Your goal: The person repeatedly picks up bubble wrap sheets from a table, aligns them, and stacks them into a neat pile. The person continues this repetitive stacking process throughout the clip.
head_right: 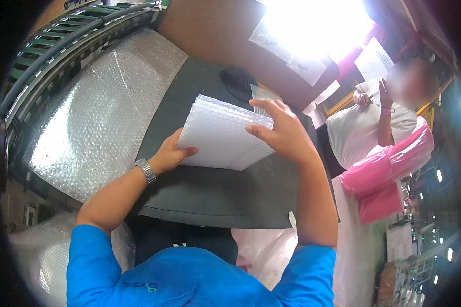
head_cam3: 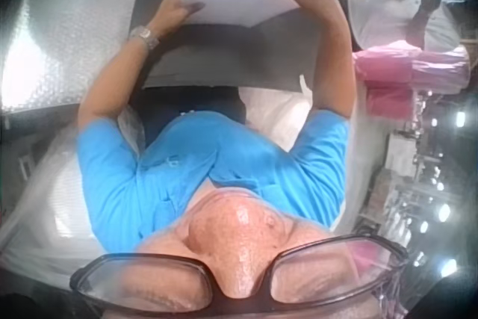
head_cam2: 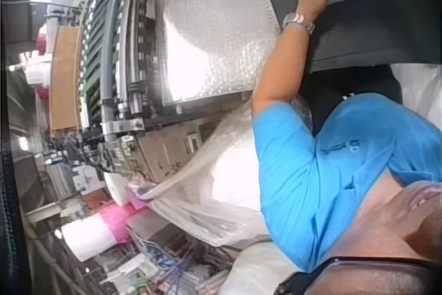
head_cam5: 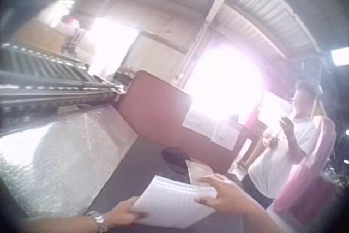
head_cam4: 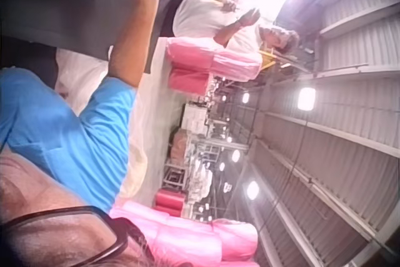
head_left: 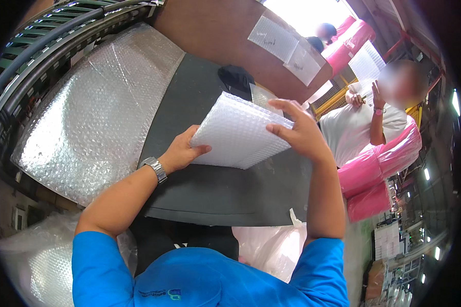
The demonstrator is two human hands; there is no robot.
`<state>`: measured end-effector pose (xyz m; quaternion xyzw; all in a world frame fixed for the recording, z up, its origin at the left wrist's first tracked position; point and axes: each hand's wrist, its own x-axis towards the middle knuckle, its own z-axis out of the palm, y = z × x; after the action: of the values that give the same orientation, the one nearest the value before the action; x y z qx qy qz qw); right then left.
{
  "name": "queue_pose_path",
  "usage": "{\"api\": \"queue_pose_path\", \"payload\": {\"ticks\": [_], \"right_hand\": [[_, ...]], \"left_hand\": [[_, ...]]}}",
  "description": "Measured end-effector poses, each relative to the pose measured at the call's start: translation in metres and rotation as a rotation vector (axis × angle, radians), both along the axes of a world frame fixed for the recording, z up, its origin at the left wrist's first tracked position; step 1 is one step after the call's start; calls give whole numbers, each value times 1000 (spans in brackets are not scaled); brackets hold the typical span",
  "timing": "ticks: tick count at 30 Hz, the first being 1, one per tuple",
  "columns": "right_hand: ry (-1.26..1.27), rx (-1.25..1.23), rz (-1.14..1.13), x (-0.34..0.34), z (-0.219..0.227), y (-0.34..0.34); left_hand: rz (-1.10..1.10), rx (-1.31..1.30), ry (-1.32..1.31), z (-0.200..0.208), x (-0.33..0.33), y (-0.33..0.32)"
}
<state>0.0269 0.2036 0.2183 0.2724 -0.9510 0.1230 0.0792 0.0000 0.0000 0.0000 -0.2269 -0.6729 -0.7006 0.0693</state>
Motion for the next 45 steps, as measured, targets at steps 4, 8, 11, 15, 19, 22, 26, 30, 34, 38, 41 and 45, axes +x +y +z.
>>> {"api": "queue_pose_path", "payload": {"ticks": [4, 8, 11, 15, 19, 22, 26, 30, 34, 38, 41, 45], "right_hand": [[55, -181, 91, 6, 0, -23], [268, -327, 202, -8, -19, -57], [83, -218, 183, -23, -23, -68], [-34, -508, 114, -31, -21, -78], [-208, -723, 152, -44, -9, -70], [-61, -395, 226, -31, -8, -86], [-151, -523, 146, -36, -15, -89], [-205, -1057, 151, -52, 8, -62], [-59, -610, 138, -54, 12, -40], [-87, -123, 146, -49, -18, -35], [-11, -561, 79, -60, -32, -23], [-204, -1118, 89, -55, -11, -19]], "left_hand": [[13, 4, 18, 0, 0, -1], [-25, 41, 11, -1, -2, -5], [-34, 13, 18, 0, 0, -5], [-89, -23, -63, 0, -2, -7], [-35, -25, -1, 4, 3, -2], [-36, 2, 7, 3, 4, -2], [-16, -19, -25, 4, 4, -3], [-37, 57, 21, -8, -5, 0], [-48, 80, 7, -7, -4, -1], [-45, 36, -24, 2, 2, -3], [-31, 69, -49, 5, 1, -3], [-94, 164, -55, -4, -6, -6]]}}
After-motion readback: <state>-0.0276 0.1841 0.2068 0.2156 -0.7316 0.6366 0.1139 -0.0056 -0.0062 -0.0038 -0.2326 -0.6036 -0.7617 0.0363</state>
